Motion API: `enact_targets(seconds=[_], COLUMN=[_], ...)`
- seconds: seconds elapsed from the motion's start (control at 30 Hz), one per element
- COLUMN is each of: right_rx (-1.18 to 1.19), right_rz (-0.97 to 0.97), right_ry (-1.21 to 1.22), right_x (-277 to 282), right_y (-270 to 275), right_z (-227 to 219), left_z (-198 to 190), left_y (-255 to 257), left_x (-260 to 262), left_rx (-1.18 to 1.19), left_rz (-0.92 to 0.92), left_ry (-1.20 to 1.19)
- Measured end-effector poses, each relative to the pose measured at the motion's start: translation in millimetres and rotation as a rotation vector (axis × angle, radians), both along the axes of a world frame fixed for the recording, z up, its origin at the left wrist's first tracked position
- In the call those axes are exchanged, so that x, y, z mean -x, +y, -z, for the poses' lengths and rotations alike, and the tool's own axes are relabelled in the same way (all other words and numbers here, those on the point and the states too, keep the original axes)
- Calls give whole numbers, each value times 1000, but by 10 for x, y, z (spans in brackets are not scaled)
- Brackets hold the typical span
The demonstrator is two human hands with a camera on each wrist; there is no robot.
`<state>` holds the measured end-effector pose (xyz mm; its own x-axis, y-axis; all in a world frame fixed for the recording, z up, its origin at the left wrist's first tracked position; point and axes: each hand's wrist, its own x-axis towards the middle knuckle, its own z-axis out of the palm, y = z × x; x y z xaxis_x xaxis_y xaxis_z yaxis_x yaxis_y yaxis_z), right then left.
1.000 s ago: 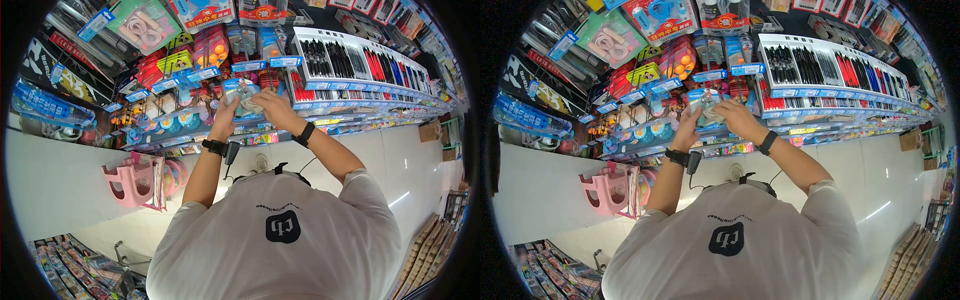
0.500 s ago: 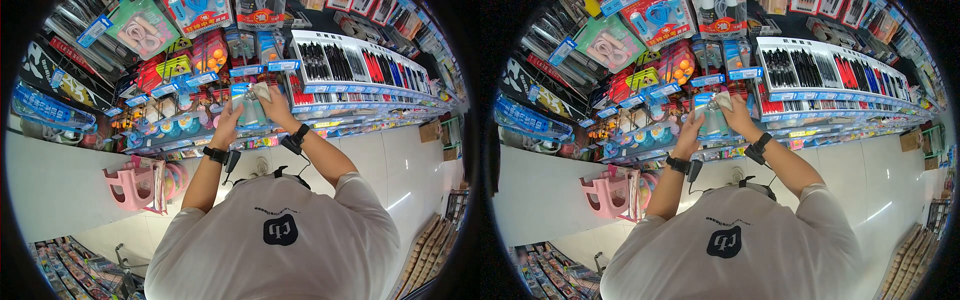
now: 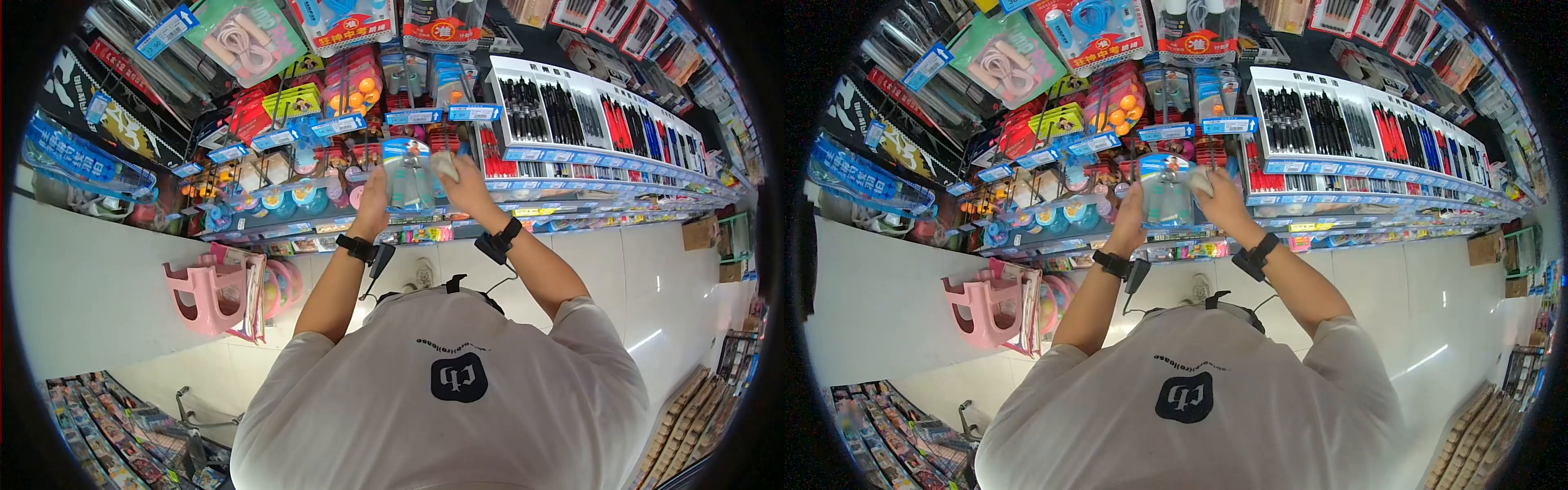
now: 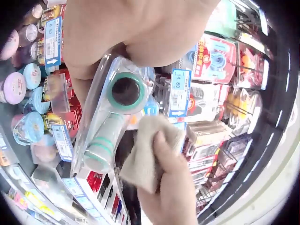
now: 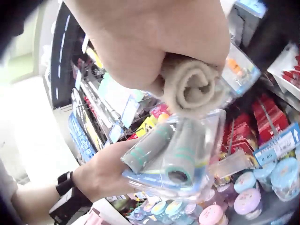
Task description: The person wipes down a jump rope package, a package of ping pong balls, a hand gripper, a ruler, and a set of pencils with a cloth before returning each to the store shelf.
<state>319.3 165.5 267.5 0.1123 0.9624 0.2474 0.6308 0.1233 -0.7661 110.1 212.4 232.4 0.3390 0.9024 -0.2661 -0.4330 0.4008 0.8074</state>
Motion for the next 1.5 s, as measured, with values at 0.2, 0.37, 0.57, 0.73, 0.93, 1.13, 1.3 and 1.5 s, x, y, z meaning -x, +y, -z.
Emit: enact_targets(seconds=[0.2, 0.37, 0.57, 0.73, 0.93, 1.13, 1.3, 1.5], right_rx=[-291, -223, -200, -246, -300, -227, -365, -388], right_rz=[-489, -326, -572, -657, -876, -975, -775, -643], right_ry=[-402, -530, -385, -449, -478, -482, -460, -345], right_x=[175, 74, 305, 318, 472, 370, 167, 256], right_y=[54, 324, 204, 145, -30, -155, -309, -406], right_z=[-390, -379, -330, -435, -463, -577, -533, -341], left_z=[-111, -93, -279, -194, -54, -64, -61, 269], left_y=[-126, -59, -155, -103, -24, -104, -90, 7], left_x=[-149, -62, 26, 107, 99, 44, 128, 151], left_rx=[6, -91, 79, 200, 308, 158, 132, 233], left_rz=[153, 227, 279, 340, 306, 123, 32, -58], left_ry=[34, 199, 20, -231, -197, -171, -365, -495])
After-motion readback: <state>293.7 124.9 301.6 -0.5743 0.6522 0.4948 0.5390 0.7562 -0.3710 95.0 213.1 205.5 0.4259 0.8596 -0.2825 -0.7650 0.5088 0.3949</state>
